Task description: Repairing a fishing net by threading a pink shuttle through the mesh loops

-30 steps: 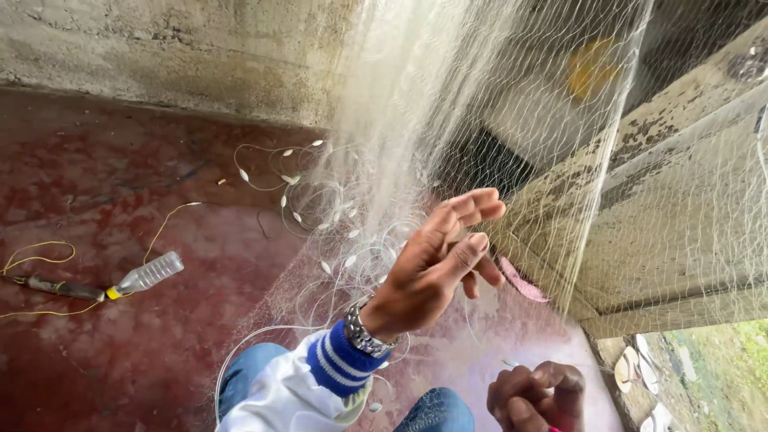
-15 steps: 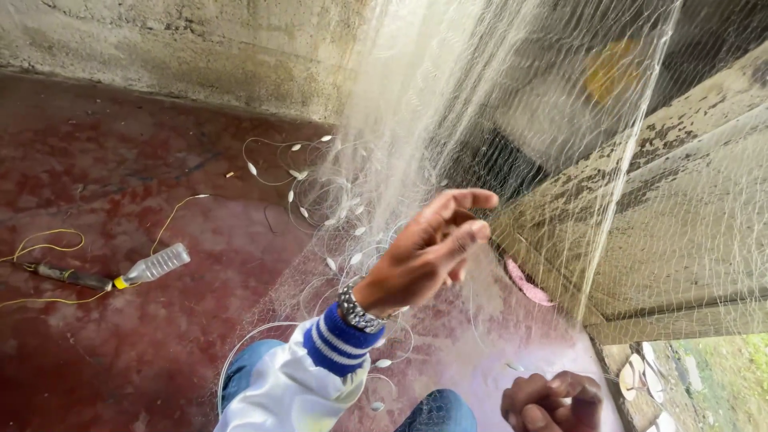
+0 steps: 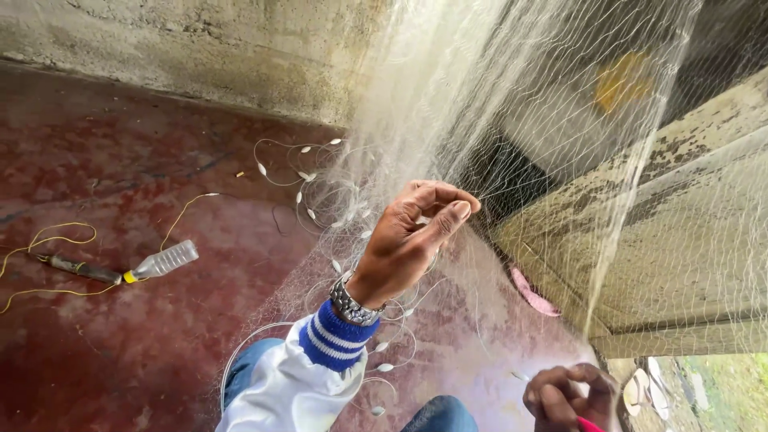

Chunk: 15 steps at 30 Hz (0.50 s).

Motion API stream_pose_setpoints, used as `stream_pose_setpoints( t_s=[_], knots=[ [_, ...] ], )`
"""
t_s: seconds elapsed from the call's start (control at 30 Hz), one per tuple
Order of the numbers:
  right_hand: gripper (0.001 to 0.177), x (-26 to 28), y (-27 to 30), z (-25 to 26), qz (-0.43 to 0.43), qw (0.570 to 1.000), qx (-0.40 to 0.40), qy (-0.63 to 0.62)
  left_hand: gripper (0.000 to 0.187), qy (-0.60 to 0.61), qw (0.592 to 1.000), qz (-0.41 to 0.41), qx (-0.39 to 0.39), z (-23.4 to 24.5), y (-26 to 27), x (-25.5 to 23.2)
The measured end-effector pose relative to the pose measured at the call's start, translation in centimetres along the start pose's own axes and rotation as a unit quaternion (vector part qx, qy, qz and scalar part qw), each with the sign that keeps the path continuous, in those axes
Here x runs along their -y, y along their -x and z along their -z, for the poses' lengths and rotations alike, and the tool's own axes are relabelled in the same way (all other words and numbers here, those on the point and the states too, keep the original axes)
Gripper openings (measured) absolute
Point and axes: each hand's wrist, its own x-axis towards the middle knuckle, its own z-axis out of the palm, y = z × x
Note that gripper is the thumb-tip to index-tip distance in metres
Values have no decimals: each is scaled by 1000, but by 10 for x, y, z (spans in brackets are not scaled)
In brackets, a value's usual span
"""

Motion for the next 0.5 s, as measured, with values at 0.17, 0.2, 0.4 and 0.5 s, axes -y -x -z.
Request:
stream_pose_setpoints(
  t_s=[0.17, 0.2, 0.4, 0.5],
  knots=[
    [30, -17, -6, -16, -27, 980, -144, 137, 14, 198, 979, 35, 31, -3, 0, 13],
    [30, -18, -6, -17, -28, 980, -143, 137, 14, 198, 979, 36, 30, -2, 1, 10],
    [31, -27, -6, -15, -51, 981, -141, 123, 15, 249, 964, 88, -4, -2, 0, 4],
    [29, -25, -6, -16, -61, 982, -136, 118, 15, 301, 948, 98, -36, -3, -2, 5]
  ],
)
